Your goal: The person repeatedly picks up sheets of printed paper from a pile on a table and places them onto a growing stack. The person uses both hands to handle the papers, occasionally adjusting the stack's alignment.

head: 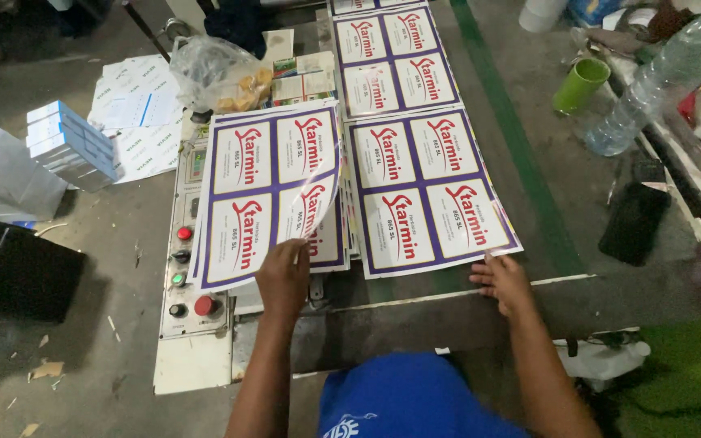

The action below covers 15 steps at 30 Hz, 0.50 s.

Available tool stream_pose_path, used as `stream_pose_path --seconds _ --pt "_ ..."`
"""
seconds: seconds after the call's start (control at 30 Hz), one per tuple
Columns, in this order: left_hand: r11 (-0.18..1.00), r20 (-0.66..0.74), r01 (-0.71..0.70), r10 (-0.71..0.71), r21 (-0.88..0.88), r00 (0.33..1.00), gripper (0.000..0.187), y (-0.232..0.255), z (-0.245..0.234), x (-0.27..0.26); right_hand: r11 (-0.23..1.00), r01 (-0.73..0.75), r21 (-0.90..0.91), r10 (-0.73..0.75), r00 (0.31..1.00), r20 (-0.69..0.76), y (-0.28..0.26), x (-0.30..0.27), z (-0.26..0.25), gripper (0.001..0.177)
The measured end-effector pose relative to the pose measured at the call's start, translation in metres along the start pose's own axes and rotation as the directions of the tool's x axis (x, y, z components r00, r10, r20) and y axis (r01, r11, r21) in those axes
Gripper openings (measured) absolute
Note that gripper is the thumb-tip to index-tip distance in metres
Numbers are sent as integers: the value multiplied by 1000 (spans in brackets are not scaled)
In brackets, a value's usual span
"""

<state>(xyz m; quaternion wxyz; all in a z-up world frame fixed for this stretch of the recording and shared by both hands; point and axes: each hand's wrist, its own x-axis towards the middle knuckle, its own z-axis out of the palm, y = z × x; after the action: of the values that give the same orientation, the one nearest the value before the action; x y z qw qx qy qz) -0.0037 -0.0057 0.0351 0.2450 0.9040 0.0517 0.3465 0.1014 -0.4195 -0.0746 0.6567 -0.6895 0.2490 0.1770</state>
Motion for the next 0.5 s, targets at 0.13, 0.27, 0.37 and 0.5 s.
stream_pose_path --seconds 0.13,0.27,0.37,0.5 --pt "989 8 -80 81 -123 997 11 41 9 -17 998 35 -43 -34 999 10 41 -3 7 40" --pt "970 74 -146 162 -193 984 14 61 43 -42 989 112 -95 -78 948 308 41 -34 62 45" --pt "948 148 -190 233 -256 961 14 75 59 -54 993 113 -24 -83 847 524 46 -39 91 43" --pt "902 283 -220 335 -371 899 23 92 53 -54 959 -23 284 -204 639 742 89 -5 94 52"
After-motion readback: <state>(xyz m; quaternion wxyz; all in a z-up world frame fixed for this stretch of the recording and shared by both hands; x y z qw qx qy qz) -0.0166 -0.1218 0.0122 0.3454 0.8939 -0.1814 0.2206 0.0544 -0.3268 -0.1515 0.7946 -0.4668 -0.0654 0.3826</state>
